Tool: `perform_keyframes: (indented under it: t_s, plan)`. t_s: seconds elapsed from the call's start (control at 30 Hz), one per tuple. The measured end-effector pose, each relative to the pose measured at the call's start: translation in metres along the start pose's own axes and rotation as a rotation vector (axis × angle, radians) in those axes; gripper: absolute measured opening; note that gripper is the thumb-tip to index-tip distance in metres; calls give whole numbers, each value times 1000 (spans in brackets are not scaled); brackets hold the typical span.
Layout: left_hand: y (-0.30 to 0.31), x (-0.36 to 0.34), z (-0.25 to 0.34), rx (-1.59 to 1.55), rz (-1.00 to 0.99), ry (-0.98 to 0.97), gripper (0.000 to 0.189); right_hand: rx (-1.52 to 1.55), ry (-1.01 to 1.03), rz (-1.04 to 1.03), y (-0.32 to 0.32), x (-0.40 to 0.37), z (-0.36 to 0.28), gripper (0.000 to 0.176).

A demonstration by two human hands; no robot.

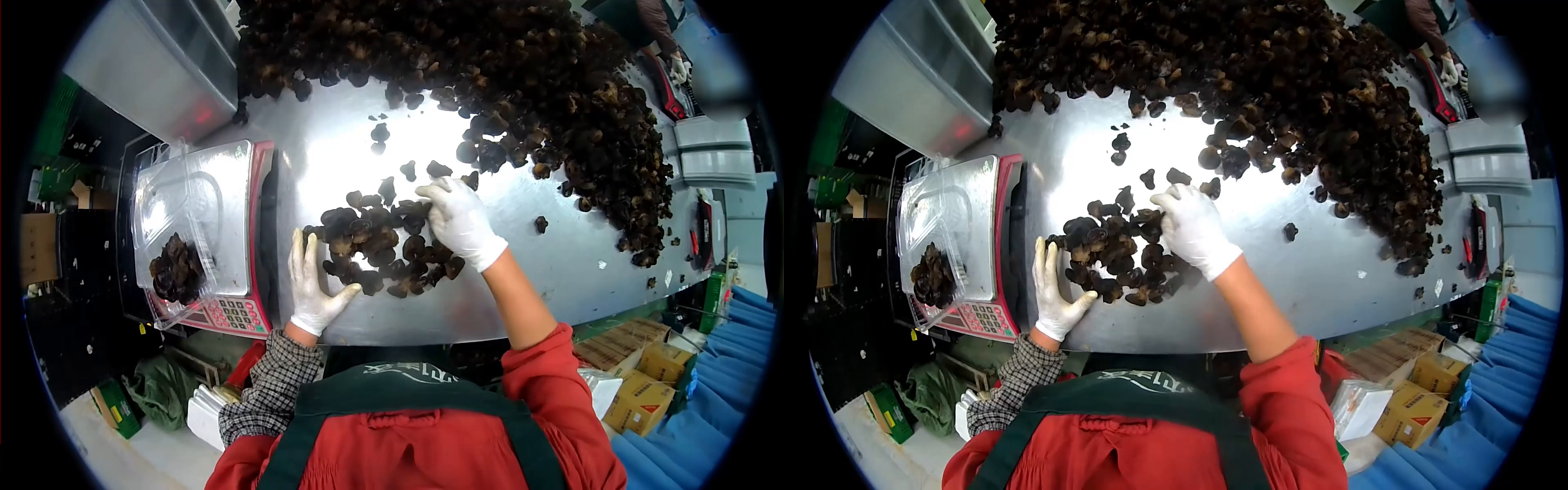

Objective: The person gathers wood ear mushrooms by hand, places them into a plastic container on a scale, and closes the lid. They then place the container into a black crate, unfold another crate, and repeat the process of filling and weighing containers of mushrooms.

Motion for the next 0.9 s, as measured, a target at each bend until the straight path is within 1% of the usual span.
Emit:
perform_keyframes:
  t_s: [0.07,0.1,0.17,0.2,0.23,0.3,0.33,0.4,0.43,0.5,0.57,0.6,0.63,0.7,0.77,0.83,0.9]
  plan:
    - [0,1,1,-13,-14,24,111,-70,19,-36,-18,0,-8,22]
    - [-1,0,-2,29,-26,79,112,-80,-7,-87,-27,-5,-9,19]
    - [-5,5,-8,112,-43,173,114,-93,6,-107,-29,-21,-19,18]
    - [-8,9,-8,77,-83,188,116,-79,12,-99,-29,-28,-23,18]
    - [-12,14,1,88,-135,154,117,-44,-10,-96,-26,-36,-24,21]
    - [-23,18,23,-34,-172,-45,119,-19,33,-11,-5,-42,-31,23]
    - [-24,20,29,-82,-171,-109,119,14,-3,7,2,-43,-24,23]
    - [-20,25,26,-135,-145,-113,119,40,-87,34,17,-43,-1,24]
    - [-19,27,24,-162,-133,-111,118,60,-74,133,29,-39,12,27]
    - [-13,30,14,-100,-107,-62,116,-3,-172,157,38,-28,43,28]
    - [-15,37,9,-105,-87,-24,114,-130,-175,217,33,-21,63,28]
    - [-19,40,15,-55,-125,-83,114,-102,-190,152,27,-24,63,27]
    - [-24,39,20,-90,-192,-127,115,-61,-139,112,21,-30,59,27]
    - [-21,34,37,-138,-228,-209,116,17,-41,30,8,-56,42,27]
    - [-17,29,35,-171,-213,-190,121,149,-61,73,9,-78,25,27]
    - [-11,26,24,-212,-167,-141,123,175,-144,138,15,-91,29,36]
    - [-9,33,15,-113,-159,-111,125,89,-118,133,13,-88,35,51]
Point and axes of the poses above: each hand's wrist, its own x-axis towards the middle knuckle, its own y-axis out of the back of the hand, z = x × y, the point moved 7 cm from there along x, towards the middle knuckle, and after that the axes turned 6 degrees about -z, right-handed, at the moved point
